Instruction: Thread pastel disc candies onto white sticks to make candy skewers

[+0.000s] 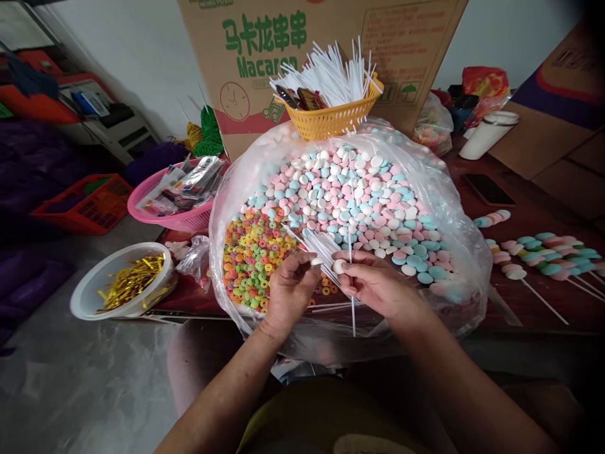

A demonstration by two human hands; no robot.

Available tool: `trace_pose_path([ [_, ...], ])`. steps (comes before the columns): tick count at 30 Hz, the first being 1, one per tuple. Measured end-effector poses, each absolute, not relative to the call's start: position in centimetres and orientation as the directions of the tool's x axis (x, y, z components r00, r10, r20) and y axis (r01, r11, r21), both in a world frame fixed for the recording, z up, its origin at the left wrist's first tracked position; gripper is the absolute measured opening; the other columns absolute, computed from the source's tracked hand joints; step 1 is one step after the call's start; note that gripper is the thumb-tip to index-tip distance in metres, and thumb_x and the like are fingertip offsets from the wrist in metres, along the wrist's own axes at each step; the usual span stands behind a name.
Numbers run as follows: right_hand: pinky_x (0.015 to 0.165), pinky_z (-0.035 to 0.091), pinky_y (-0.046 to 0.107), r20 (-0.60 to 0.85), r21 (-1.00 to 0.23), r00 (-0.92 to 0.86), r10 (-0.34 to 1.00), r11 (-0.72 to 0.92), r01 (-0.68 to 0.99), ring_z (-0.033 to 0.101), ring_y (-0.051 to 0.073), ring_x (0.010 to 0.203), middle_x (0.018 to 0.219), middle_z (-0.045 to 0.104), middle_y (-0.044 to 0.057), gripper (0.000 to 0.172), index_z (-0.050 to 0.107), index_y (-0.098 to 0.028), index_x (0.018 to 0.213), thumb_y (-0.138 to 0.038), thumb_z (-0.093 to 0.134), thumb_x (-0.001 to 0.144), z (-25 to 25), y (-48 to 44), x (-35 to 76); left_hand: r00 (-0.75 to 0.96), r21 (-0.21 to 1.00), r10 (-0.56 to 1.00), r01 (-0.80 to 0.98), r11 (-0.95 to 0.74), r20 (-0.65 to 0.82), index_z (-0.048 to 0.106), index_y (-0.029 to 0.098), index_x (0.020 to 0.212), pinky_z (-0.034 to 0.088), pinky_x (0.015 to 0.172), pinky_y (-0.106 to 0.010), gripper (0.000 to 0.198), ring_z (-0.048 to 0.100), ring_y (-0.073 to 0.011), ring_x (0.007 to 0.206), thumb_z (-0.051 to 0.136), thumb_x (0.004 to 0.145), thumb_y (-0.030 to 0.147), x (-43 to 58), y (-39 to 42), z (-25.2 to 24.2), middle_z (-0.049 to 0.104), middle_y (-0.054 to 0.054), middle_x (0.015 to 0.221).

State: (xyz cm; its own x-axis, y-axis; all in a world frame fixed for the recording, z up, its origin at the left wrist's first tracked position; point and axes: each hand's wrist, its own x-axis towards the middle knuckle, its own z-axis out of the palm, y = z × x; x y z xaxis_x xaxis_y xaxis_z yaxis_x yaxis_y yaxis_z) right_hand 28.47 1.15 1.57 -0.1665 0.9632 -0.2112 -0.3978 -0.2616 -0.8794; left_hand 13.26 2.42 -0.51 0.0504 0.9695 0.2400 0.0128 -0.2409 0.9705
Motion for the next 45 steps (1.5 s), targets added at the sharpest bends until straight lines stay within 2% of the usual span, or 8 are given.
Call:
trace_pose_path([
  [5, 0.035, 0.021, 0.018, -0.11, -0.963, 0.187, 0.976, -0.058, -0.264, 0.032, 0.003, 0.036, 0.05, 0.042, -0.009, 0.028, 0.051, -0.018, 0.076, -0.037, 0.07, 0.065, 1.5, 0.2, 26.2, 0.107, 0.744, 0.807, 0.331, -0.58, 0.581, 0.066, 0.017, 0.09, 0.049, 0.082, -0.029, 0.015, 0.062, -0.0152, 0.087, 0.059, 0.077, 0.017, 13.7, 1.7, -1.1, 0.067, -0.008, 0.095],
  [12, 0.042, 0.03, 0.019, -0.051, -0.996, -0.072, 0.996, -0.045, 0.076, 0.038, 0.006, 0.043, 0.05, 0.043, -0.008, 0.025, 0.057, -0.018, 0.101, -0.032, 0.053, 0.082, 2.2, -1.1, 26.9, -0.03, 0.99, 0.99, -0.037, -0.138, 0.137, 0.064, 0.015, 0.086, 0.049, 0.061, -0.022, 0.017, 0.058, -0.01, 0.062, 0.063, 0.073, 0.026, 13.7, 1.7, -0.6, 0.066, -0.001, 0.074],
  [16, 0.045, 0.032, 0.019, 0.078, -0.974, 0.043, 0.996, 0.067, 0.216, 0.038, 0.006, 0.047, 0.057, 0.047, -0.005, 0.021, 0.059, -0.017, 0.083, -0.037, 0.058, 0.078, 1.7, -0.8, 27.3, -0.044, 0.991, 0.996, -0.111, -0.081, 0.077, 0.065, 0.014, 0.083, 0.046, 0.059, -0.02, 0.017, 0.055, -0.0081, 0.059, 0.066, 0.07, 0.024, 13.8, 1.6, -0.4, 0.065, 0.001, 0.069],
  [23, 0.039, 0.026, 0.02, -0.055, -0.984, 0.026, 0.998, -0.059, 0.167, 0.034, 0.005, 0.04, 0.05, 0.042, -0.007, 0.026, 0.057, -0.016, 0.073, -0.042, 0.061, 0.074, 1.6, -0.3, 27.5, -0.026, 0.99, 0.999, -0.129, -0.046, 0.043, 0.069, 0.014, 0.082, 0.049, 0.071, -0.024, 0.016, 0.06, -0.0122, 0.071, 0.067, 0.068, 0.023, 14.2, 0.8, 0.4, 0.069, -0.003, 0.078],
  [32, 0.034, 0.019, 0.018, -0.298, -0.894, -0.171, 0.939, -0.337, -0.296, 0.031, 0.002, 0.033, 0.052, 0.053, -0.005, 0.032, 0.05, -0.017, 0.067, -0.042, 0.07, 0.064, 0.1, 0.5, 27.3, 0.313, 0.907, 0.946, -0.368, 0.206, -0.087, 0.065, 0.013, 0.086, 0.05, 0.062, -0.022, 0.028, 0.061, -0.0103, 0.062, 0.076, 0.062, 0.022, 13.2, 1.7, -0.4, 0.067, -0.001, 0.071],
  [39, 0.041, 0.021, 0.018, -0.191, -0.889, -0.316, 0.929, -0.3, -0.346, 0.041, 0.004, 0.048, 0.079, 0.058, 0.002, 0.025, 0.059, -0.015, 0.088, -0.035, 0.064, 0.074, 0.9, 0.0, 28.4, 0.219, 0.871, 0.966, -0.438, 0.222, -0.137, 0.063, 0.013, 0.081, 0.054, 0.064, -0.027, 0.026, 0.064, -0.0128, 0.062, 0.076, 0.061, 0.024, 12.4, 2.5, -0.8, 0.067, -0.001, 0.07],
  [42, 0.044, 0.028, 0.02, -0.159, -0.973, -0.311, 0.937, -0.202, -0.109, 0.043, 0.006, 0.051, 0.081, 0.06, 0.004, 0.027, 0.06, -0.015, 0.098, -0.036, 0.05, 0.084, 1.9, -0.8, 28.5, 0.111, 0.91, 0.986, -0.381, 0.161, -0.127, 0.062, 0.014, 0.081, 0.053, 0.063, -0.026, 0.025, 0.063, -0.0119, 0.06, 0.075, 0.062, 0.025, 12.5, 2.5, -0.7, 0.066, 0.0, 0.068],
  [45, 0.053, 0.037, 0.024, -0.097, -0.873, -0.217, 0.971, 0.022, 0.487, 0.05, 0.011, 0.053, 0.07, 0.062, 0.004, 0.033, 0.061, -0.016, 0.105, -0.035, 0.038, 0.09, 2.5, -1.7, 27.9, 0.027, 0.962, 0.999, -0.268, 0.049, -0.043, 0.062, 0.014, 0.083, 0.05, 0.06, -0.022, 0.024, 0.061, -0.0099, 0.058, 0.072, 0.065, 0.027, 12.5, 2.3, -0.8, 0.066, 0.0, 0.07],
])
